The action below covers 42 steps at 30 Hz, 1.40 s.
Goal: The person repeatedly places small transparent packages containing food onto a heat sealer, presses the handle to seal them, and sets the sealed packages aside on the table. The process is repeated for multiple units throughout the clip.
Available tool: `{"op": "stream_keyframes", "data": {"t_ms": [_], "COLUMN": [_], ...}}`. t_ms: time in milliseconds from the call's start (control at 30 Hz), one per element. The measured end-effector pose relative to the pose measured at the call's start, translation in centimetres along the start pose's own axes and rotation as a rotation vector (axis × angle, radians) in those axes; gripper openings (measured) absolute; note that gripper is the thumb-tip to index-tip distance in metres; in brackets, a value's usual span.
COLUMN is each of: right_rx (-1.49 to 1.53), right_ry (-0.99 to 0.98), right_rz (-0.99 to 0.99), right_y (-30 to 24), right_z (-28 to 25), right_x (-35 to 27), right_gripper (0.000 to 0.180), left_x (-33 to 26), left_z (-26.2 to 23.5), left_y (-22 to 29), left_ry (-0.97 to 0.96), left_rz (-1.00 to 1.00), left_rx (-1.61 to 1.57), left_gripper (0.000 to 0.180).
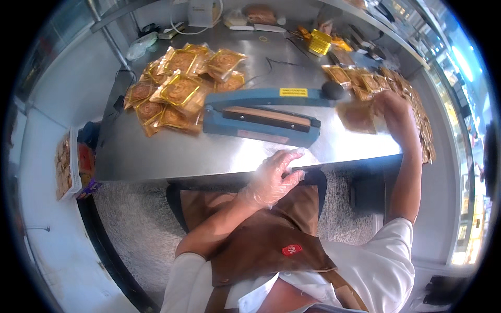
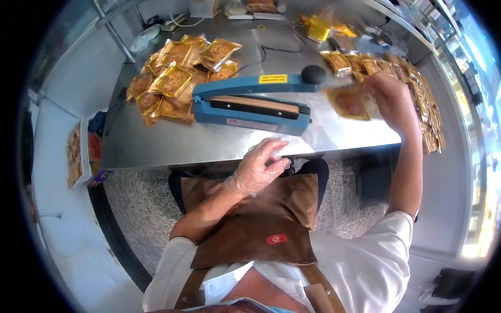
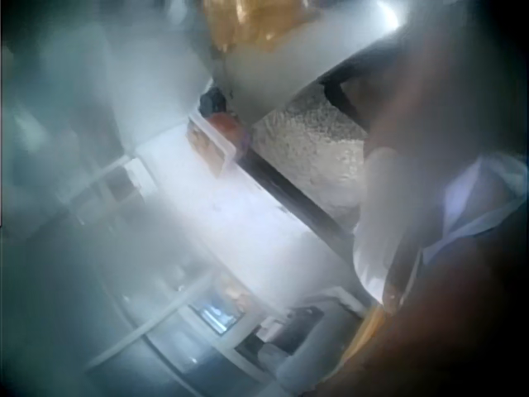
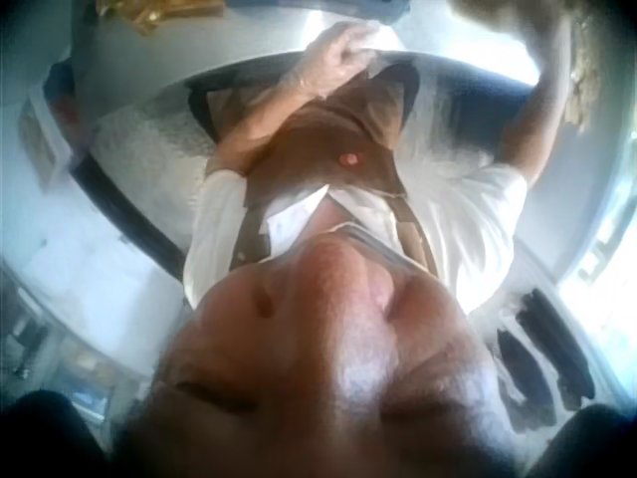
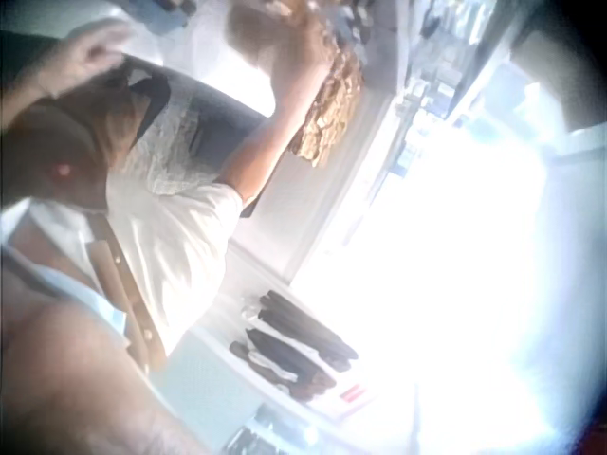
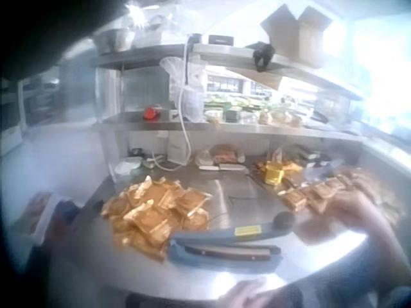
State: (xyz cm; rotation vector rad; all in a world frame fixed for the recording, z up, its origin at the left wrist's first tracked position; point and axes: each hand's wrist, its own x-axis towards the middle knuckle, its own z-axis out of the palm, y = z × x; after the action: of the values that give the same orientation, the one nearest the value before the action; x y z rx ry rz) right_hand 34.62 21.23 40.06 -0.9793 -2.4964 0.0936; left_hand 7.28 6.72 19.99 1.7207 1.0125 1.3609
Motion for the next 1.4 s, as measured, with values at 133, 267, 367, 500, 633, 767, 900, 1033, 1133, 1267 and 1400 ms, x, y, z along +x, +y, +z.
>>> {"op": "stream_keyframes", "data": {"t_ms": [133, 267, 367, 500, 633, 767, 900, 1033, 1133, 1267, 1400], "right_rx": [0.248, 0.462, 0.546, 0.745, 0.841, 1.109, 1.178, 1.161, 1.041, 1.237, 1.413], "right_ry": [-0.230, -0.410, -0.367, -0.194, 0.092, 0.064, -0.068, -0.081, -0.055, -0.085, -0.010], "right_rz": [-0.048, -0.202, -0.373, -0.121, 0.157, 0.400, 0.436, 0.449, 0.578, 0.764, 0.767], "right_y": [-4.7, -7.0, -7.7, -7.8, -7.9, -10.0, -12.5, -13.5, -14.6, -13.8, -13.7], "right_z": [0.5, 3.0, 6.3, 8.0, 10.4, 14.6, 17.1, 17.8, 16.1, 18.7, 21.1], "right_x": [-4.9, -7.9, -7.8, -8.5, -11.3, -14.2, -14.1, -12.8, -12.1, -12.5, -11.7], "right_gripper": [0.018, 0.016, 0.015, 0.019, 0.028, 0.046, 0.040, 0.036, 0.033, 0.032, 0.025], "left_x": [0.1, -0.8, -2.8, -5.3, -6.4, -7.0, -6.8, -7.0, -6.5, -7.2, -7.7], "left_z": [0.4, 1.6, 1.6, 1.4, 0.9, 0.3, 0.1, -0.4, -1.1, -1.1, -2.2], "left_y": [2.8, 4.0, 4.3, 4.9, 4.0, 3.1, 2.7, 3.4, 3.0, 3.2, 3.9], "left_ry": [-0.057, -0.507, -0.553, -0.272, -0.019, 0.152, 0.116, 0.173, 0.244, 0.169, 0.164], "left_rz": [0.090, -0.288, -0.533, -0.651, -0.640, -0.582, -0.480, -0.536, -0.746, -0.573, -0.506], "left_rx": [0.023, -0.262, -0.469, -0.689, -0.741, -0.683, -0.648, -0.645, -0.670, -0.655, -0.562], "left_gripper": [0.063, 0.066, 0.048, 0.052, 0.059, 0.061, 0.062, 0.054, 0.048, 0.061, 0.052]}}
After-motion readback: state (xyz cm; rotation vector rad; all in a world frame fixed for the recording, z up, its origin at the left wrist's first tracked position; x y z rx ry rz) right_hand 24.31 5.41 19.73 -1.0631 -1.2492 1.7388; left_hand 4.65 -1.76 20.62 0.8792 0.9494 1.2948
